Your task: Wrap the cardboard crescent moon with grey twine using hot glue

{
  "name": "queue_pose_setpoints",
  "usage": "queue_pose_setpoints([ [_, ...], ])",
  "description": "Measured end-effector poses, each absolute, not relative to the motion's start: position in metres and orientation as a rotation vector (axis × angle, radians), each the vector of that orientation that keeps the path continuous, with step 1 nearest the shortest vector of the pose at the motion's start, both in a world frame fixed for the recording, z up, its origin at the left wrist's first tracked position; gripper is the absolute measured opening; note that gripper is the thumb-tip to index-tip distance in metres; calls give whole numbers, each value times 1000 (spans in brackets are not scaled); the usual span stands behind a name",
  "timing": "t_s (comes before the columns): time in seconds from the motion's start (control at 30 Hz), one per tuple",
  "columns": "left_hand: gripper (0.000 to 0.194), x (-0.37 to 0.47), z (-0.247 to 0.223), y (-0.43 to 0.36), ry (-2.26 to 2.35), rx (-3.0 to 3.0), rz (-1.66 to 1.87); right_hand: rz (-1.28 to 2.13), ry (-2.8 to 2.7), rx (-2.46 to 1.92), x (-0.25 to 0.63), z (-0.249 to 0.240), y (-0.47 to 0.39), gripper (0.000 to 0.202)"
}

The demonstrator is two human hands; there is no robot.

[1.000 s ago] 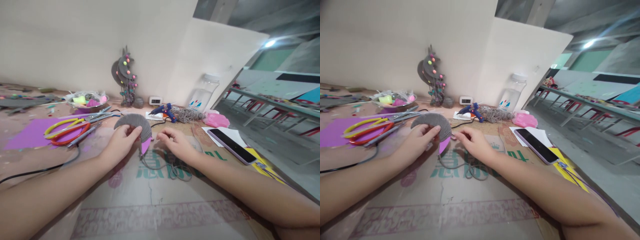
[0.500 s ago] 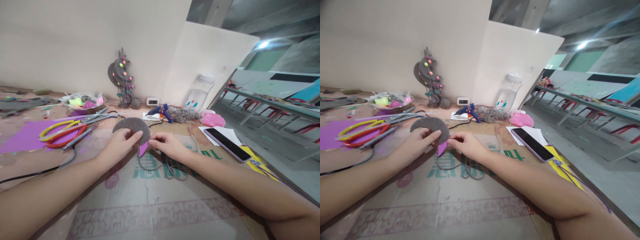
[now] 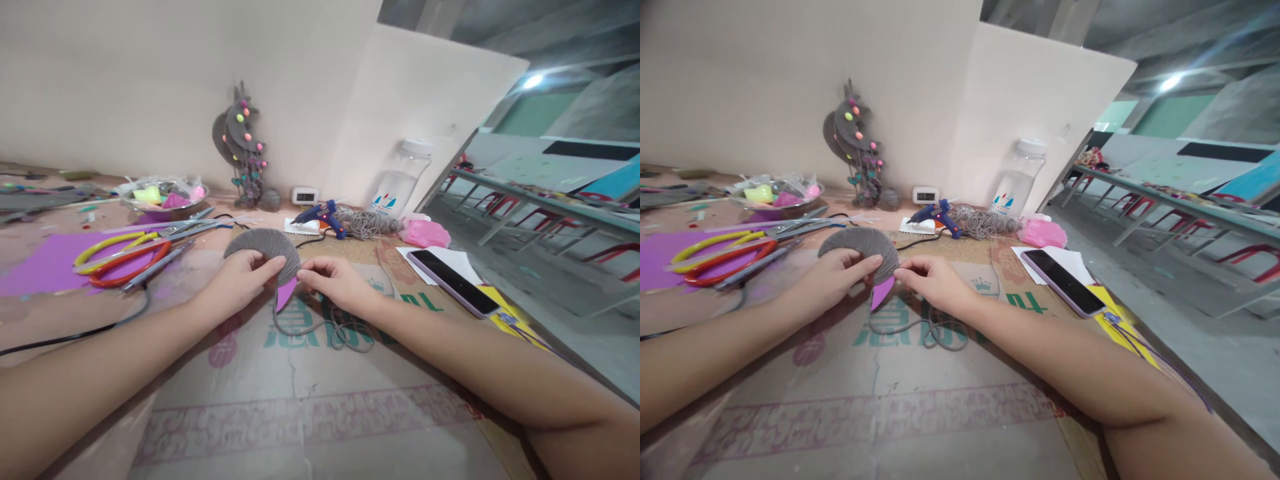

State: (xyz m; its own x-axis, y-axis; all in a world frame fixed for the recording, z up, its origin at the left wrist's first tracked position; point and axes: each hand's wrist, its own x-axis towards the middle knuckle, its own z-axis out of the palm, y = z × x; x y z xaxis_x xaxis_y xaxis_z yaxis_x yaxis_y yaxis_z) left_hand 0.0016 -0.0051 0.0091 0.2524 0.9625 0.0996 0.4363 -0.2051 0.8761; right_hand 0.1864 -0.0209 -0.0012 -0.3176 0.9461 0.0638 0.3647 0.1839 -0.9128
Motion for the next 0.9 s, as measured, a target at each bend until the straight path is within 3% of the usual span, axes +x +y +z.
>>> queue_pose_setpoints([
  [0.2, 36, -1, -2, 1, 1199, 1622, 971, 718, -1894, -1260, 188, -1, -19, 24],
  [0.5, 38, -3, -1, 0, 1227, 1767, 925, 237, -2224, -956, 194, -5, -26, 26],
  [0.9, 38, -3, -1, 2, 1254, 1875, 889, 218, -2229, -1043, 192, -2, -31, 23],
])
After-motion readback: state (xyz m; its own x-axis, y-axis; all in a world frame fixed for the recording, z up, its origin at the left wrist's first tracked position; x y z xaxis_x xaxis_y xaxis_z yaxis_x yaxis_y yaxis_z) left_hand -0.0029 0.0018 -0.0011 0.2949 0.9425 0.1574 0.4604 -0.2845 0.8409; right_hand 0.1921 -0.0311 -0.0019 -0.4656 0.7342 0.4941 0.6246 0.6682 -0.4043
